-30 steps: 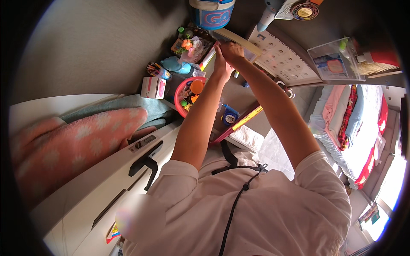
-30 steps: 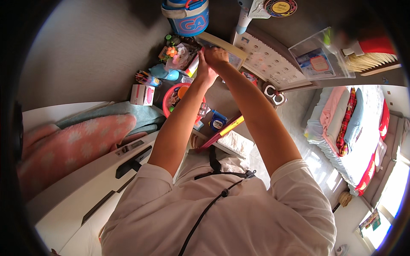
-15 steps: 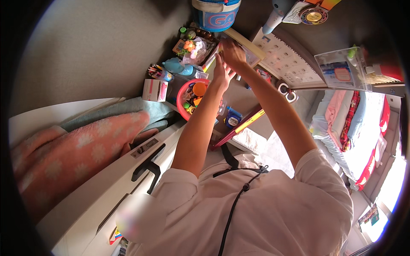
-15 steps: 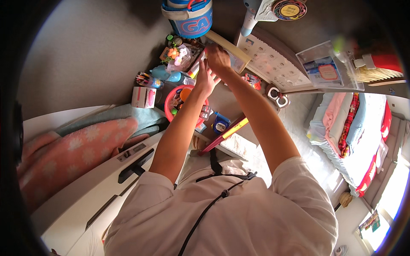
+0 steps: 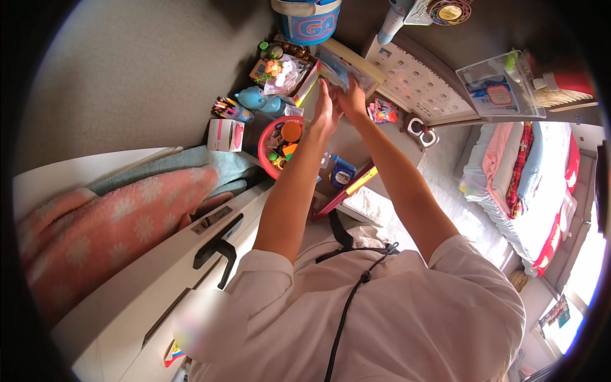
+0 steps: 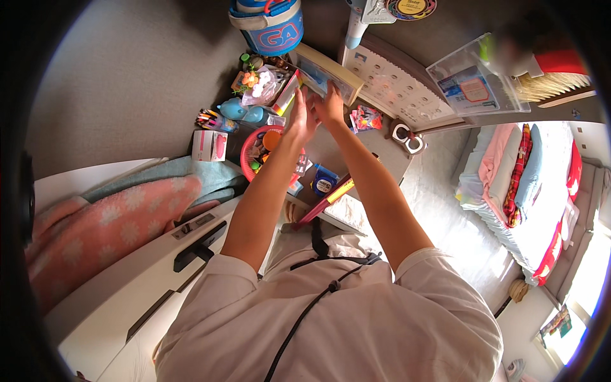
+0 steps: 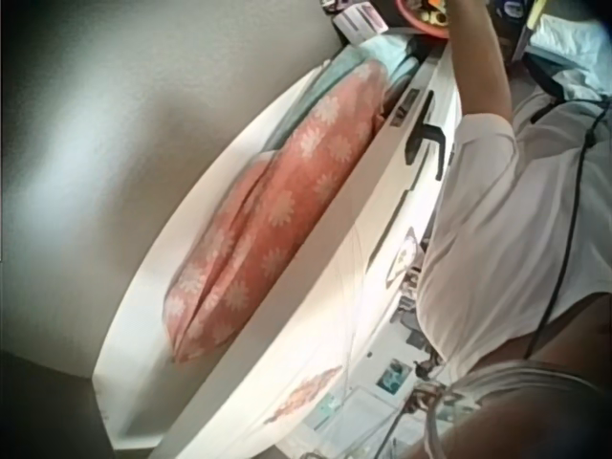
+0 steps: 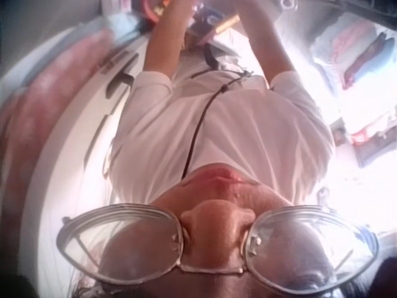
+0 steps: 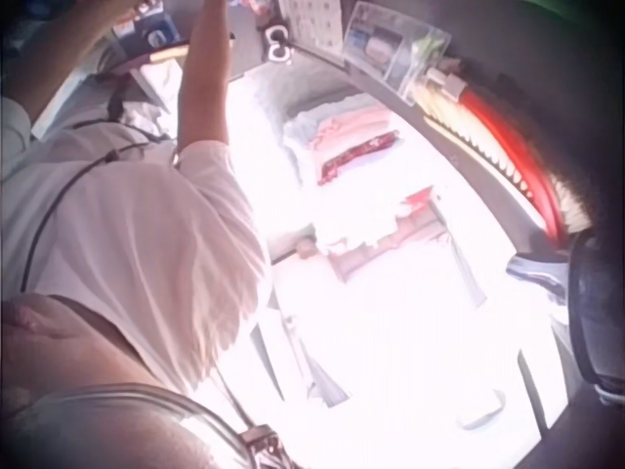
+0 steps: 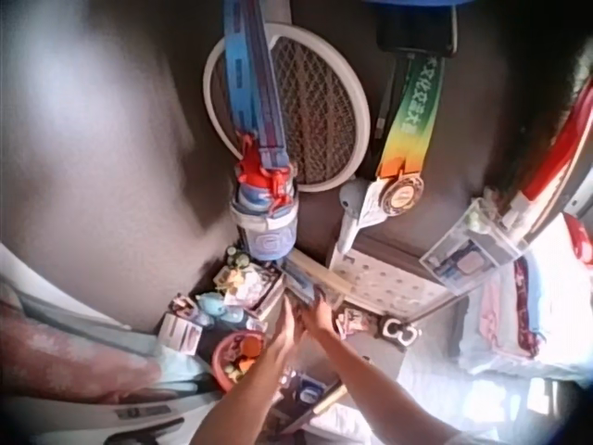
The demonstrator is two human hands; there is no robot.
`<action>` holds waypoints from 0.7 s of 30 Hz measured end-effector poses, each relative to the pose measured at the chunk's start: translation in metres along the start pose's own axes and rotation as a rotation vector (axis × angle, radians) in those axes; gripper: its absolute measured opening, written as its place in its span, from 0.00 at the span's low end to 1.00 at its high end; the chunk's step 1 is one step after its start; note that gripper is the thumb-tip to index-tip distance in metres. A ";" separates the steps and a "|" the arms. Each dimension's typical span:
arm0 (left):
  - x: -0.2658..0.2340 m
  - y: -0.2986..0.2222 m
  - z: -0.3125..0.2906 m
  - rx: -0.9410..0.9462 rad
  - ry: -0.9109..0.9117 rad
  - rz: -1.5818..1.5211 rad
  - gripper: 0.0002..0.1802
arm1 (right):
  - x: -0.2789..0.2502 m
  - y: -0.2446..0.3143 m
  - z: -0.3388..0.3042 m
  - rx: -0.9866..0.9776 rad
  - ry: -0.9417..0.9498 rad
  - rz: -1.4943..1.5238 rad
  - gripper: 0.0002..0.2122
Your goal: The person organizes a cluttered desk by picking up and moving various small items such as a ruler, tape, and stationery. They open and close a drawer while sorting objects into a red basket and arranging them on the surface.
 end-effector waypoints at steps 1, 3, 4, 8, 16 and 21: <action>-0.001 0.000 0.005 0.017 0.006 0.036 0.41 | -0.003 0.004 -0.001 -0.013 -0.031 -0.005 0.29; 0.003 -0.005 0.004 0.039 -0.012 0.044 0.41 | -0.015 0.007 -0.010 0.049 -0.192 0.066 0.27; 0.006 -0.009 0.003 0.051 -0.022 0.048 0.41 | -0.021 0.012 -0.014 0.074 -0.248 0.093 0.27; 0.028 -0.023 -0.014 0.155 -0.032 0.044 0.41 | -0.021 0.020 -0.017 0.081 -0.284 -0.020 0.31; 0.003 -0.012 0.008 -0.004 -0.088 0.101 0.43 | -0.016 0.028 -0.001 -0.052 -0.110 -0.468 0.28; -0.002 -0.011 0.019 0.091 -0.064 -0.025 0.42 | -0.019 0.054 -0.006 -0.354 -0.169 -0.413 0.28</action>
Point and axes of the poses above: each hand's wrist, its own z-axis towards the middle knuckle, its own x-axis out of the palm, y = z × x, the point moved 4 cm from there along z, towards the middle knuckle, and after that the axes turned 13 degrees about -y, right-handed, at the moved point
